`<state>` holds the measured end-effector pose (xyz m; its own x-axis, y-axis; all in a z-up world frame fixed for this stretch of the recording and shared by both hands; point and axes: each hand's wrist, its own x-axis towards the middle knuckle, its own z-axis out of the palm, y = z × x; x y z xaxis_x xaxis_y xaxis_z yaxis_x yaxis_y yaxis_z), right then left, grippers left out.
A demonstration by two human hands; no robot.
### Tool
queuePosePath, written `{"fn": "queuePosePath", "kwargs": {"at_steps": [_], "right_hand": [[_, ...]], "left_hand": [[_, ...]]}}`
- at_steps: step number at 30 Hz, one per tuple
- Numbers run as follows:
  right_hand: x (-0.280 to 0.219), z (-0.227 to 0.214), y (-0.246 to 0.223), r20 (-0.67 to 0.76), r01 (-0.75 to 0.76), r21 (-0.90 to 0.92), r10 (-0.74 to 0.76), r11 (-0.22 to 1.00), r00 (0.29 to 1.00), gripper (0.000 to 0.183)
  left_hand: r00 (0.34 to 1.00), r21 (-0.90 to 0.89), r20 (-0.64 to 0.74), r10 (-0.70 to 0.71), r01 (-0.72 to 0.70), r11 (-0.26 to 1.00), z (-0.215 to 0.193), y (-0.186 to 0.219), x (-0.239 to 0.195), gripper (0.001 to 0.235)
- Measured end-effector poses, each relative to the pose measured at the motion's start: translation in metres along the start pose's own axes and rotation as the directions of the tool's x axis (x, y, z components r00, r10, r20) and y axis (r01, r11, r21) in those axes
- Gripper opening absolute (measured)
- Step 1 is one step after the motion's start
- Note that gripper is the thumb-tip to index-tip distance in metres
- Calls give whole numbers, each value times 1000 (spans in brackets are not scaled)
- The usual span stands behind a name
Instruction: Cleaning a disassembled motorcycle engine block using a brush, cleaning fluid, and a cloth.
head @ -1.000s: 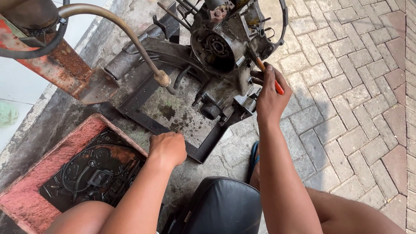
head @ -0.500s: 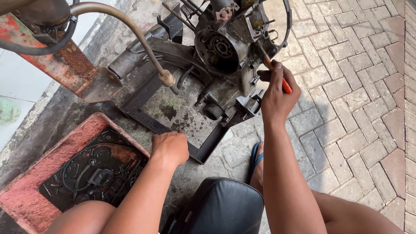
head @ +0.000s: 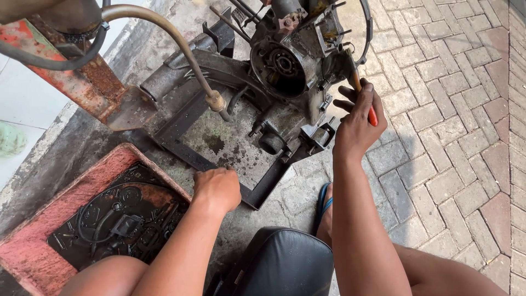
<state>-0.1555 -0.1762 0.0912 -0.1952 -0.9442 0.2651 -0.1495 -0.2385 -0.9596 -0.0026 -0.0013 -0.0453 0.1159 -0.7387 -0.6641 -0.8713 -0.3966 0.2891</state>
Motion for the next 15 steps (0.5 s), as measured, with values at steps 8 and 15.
{"fn": "queuePosePath", "kwargs": {"at_steps": [8,15], "right_hand": [[0,3,9,5,-28,38,28,999,1000,35],[-5,-1,17,6,-156,-7,156,988,988,42]], "left_hand": [[1000,3,-21,8,-7,1000,-3,4,-5,60],[1000,-19,6,0,0,1000,-4,4,-18,59]]}}
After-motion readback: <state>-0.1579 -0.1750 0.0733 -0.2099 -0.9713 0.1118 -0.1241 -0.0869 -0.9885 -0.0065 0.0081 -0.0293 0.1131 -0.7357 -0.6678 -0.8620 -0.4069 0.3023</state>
